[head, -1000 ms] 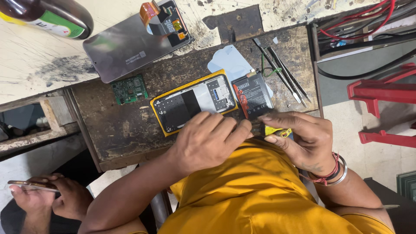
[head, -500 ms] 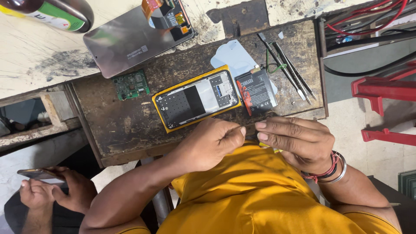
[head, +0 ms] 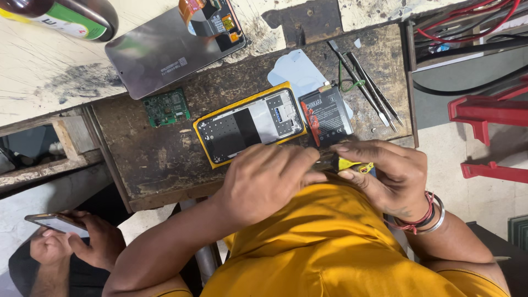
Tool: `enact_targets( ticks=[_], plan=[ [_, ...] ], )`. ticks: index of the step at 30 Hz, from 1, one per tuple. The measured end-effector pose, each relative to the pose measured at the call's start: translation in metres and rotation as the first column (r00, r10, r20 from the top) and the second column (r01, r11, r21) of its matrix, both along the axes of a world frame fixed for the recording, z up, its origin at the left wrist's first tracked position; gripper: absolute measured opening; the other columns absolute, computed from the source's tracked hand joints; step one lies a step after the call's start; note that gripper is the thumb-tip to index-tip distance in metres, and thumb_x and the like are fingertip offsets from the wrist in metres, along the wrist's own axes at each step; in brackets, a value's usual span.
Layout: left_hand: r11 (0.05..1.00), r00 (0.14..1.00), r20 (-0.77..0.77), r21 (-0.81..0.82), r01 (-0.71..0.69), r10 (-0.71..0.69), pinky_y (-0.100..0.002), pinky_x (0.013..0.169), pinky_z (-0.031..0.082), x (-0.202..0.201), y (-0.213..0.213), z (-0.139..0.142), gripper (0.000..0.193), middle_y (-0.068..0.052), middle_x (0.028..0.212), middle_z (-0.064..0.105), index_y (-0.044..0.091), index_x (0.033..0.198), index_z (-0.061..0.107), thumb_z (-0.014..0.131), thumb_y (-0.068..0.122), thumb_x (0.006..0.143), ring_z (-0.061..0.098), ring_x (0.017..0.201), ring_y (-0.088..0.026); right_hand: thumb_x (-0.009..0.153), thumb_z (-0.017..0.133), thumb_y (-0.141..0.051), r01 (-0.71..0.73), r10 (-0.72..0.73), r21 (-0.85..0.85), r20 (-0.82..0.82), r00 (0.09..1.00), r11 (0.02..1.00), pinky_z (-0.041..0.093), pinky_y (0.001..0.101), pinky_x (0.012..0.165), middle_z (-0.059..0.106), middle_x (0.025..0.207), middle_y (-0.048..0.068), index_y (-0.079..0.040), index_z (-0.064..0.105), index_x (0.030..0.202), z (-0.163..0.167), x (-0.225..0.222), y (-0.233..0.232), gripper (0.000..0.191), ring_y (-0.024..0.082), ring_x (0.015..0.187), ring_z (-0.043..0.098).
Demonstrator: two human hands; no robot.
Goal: The person works at a repair bench on a disassembled smartphone, applying adhesive from a yellow applicator around the phone frame, positioning the battery, and handling the display assembly and flex cable. They press the frame, manipulate a green-handled tool, and finally hold the phone with the display and orange flex cable while fitting parts together.
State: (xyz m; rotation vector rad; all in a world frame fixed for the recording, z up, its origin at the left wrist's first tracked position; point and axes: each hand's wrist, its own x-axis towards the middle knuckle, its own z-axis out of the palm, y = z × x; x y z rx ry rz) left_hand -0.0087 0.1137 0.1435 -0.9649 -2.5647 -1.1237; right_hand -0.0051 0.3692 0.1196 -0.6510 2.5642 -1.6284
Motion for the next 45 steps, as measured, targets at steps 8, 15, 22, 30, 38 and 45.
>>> enact_targets(
  ticks=[8, 15, 22, 30, 38, 45],
  plan=[
    [0.997, 0.917, 0.398, -0.043, 0.058, -0.036, -0.036, 0.058, 0.046, 0.002, 0.008, -0.014, 0.030, -0.005, 0.069, 0.056, 0.006, 0.089, 0.062, 0.057, 0.025, 0.111, 0.054, 0.059, -0.017, 0.082, 0.074, -0.001, -0.140, 0.143, 0.042, -0.089, 0.986, 0.989, 0.063, 0.0354, 0.092, 0.077, 0.110, 0.016, -0.002, 0.075, 0.110, 0.002, -0.003, 0.002, 0.028, 0.028, 0.104, 0.078],
    [0.968, 0.313, 0.930, 0.231, -0.097, -0.190, -0.032, 0.051, 0.040, 0.002, 0.000, -0.023, 0.041, -0.001, 0.058, 0.047, 0.004, 0.070, 0.052, 0.052, 0.025, 0.106, 0.040, 0.054, -0.008, 0.083, 0.077, 0.003, -0.204, 0.205, 0.043, -0.378, 0.903, 0.978, 0.065, 0.0370, 0.088, 0.075, 0.110, 0.014, -0.006, 0.075, 0.112, -0.005, -0.006, -0.005, 0.030, 0.029, 0.101, 0.076],
    [0.997, 0.761, 0.647, -0.076, 0.003, 0.048, -0.035, 0.050, 0.044, 0.001, 0.003, -0.013, 0.033, -0.003, 0.060, 0.055, 0.008, 0.083, 0.063, 0.055, 0.028, 0.108, 0.049, 0.050, -0.013, 0.083, 0.070, 0.002, -0.203, 0.209, 0.048, -0.239, 0.948, 0.978, 0.063, 0.0374, 0.092, 0.075, 0.112, 0.017, -0.002, 0.073, 0.114, -0.004, -0.005, -0.001, 0.031, 0.032, 0.104, 0.077],
    [0.982, 0.994, 0.059, -0.159, 0.097, -0.089, -0.038, 0.058, 0.052, 0.011, -0.003, -0.008, 0.025, -0.004, 0.072, 0.061, 0.007, 0.097, 0.066, 0.060, 0.028, 0.109, 0.062, 0.065, -0.020, 0.088, 0.071, -0.004, -0.156, 0.160, 0.050, -0.087, 0.983, 0.986, 0.063, 0.0344, 0.088, 0.076, 0.109, 0.015, -0.001, 0.073, 0.112, -0.004, 0.003, 0.003, 0.024, 0.029, 0.103, 0.078],
    [0.991, 0.441, 0.896, 0.098, -0.091, -0.048, -0.032, 0.064, 0.053, -0.005, -0.041, 0.000, 0.044, -0.006, 0.069, 0.067, 0.006, 0.082, 0.066, 0.048, 0.036, 0.107, 0.065, 0.065, -0.018, 0.100, 0.062, -0.011, 0.129, -0.155, -0.127, -0.228, 0.961, 0.983, 0.067, 0.0441, 0.089, 0.074, 0.105, 0.013, -0.001, 0.065, 0.106, -0.009, -0.009, 0.043, 0.012, 0.027, 0.105, 0.078],
    [0.969, 0.766, 0.642, 0.167, -0.180, 0.031, -0.028, 0.073, 0.057, -0.001, -0.027, 0.007, 0.018, -0.005, 0.091, 0.076, 0.007, 0.102, 0.075, 0.072, 0.023, 0.096, 0.074, 0.081, -0.016, 0.101, 0.076, -0.010, 0.194, -0.093, -0.442, 0.239, 0.967, 0.876, 0.061, 0.0355, 0.094, 0.074, 0.114, 0.022, 0.005, 0.067, 0.118, -0.033, 0.013, 0.040, 0.024, 0.024, 0.102, 0.075]
  ],
)
